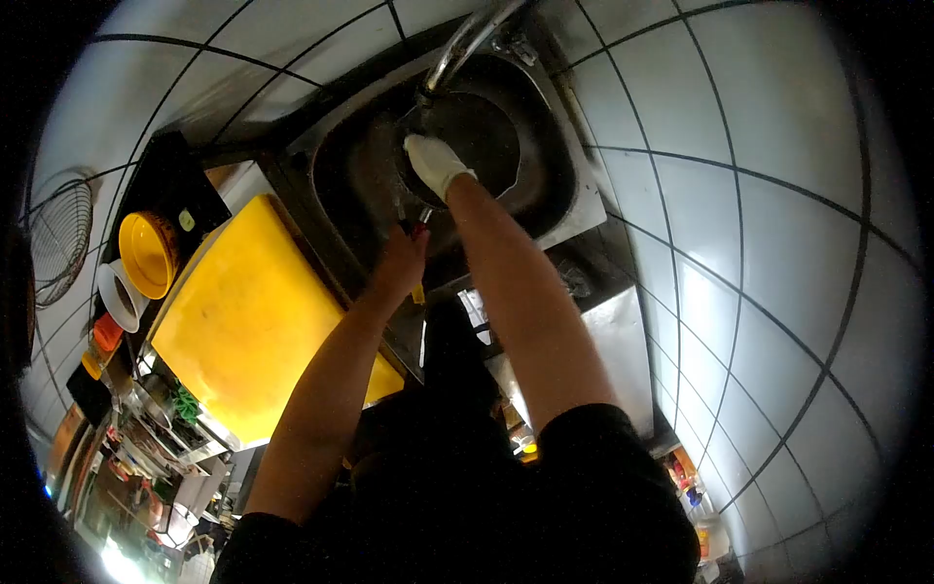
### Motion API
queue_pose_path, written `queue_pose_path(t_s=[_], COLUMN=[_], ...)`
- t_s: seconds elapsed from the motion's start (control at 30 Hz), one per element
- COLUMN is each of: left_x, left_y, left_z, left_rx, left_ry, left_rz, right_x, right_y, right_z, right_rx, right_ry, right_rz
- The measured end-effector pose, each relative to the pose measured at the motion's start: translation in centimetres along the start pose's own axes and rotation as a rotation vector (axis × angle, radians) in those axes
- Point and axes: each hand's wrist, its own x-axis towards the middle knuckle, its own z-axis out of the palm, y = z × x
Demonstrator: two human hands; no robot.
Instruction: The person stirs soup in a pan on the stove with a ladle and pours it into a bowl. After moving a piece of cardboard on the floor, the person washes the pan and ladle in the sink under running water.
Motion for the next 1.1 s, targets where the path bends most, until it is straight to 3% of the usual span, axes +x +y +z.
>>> queue_pose_path(t_s=[0.03,0.13,0.23,0.33,0.43,0.47,0.6,0.7,0.73,0.83,0.93,1.0,1.07,1.1], left_x=[-0.4,-1.8,-3.1,-5.1,-6.1,-6.2,-6.3,-6.3,-6.3,-6.4,-6.2,-5.6,-5.7,-5.7], left_y=[0.2,1.1,1.7,4.0,5.9,6.4,6.5,6.0,6.0,5.8,5.8,5.3,5.5,5.4], left_z=[-0.1,-1.0,-3.1,-6.5,-8.6,-9.3,-11.3,-11.8,-11.8,-11.8,-12.2,-12.3,-12.4,-12.4], left_rx=[0.014,0.103,0.306,0.485,0.605,0.635,0.807,0.848,0.853,0.851,0.819,0.792,0.772,0.762], left_ry=[0.036,0.119,0.106,0.053,0.042,0.05,0.115,0.131,0.145,0.156,0.121,0.117,0.13,0.134], left_rz=[0.009,0.024,0.032,0.064,0.09,0.096,0.136,0.12,0.129,0.14,0.131,0.129,0.125,0.12], right_x=[0.0,-1.6,-4.3,-5.8,-4.1,-2.3,-1.2,-2.6,-4.3,-5.3,-3.3,-0.7,-1.8,-1.4], right_y=[1.9,5.0,4.8,2.7,3.4,5.6,6.3,2.8,1.1,0.3,3.8,6.5,5.8,5.5], right_z=[0.1,-1.3,-4.3,-6.6,-6.1,-5.1,-3.2,-2.4,-2.9,-2.8,0.1,2.6,1.3,1.8], right_rx=[-0.102,-0.86,-0.928,-1.334,-1.725,-1.733,-1.64,-1.486,-1.48,-0.979,-0.723,-0.464,-0.33,-0.263], right_ry=[-0.106,-0.47,-0.588,-0.501,-0.299,-0.127,0.091,-0.412,-0.44,-0.571,-0.662,-0.514,-0.294,-0.202], right_rz=[-0.037,-0.404,0.017,0.022,-0.291,-0.377,-0.571,-0.213,-0.198,0.079,-0.082,-0.184,-0.544,-0.513])
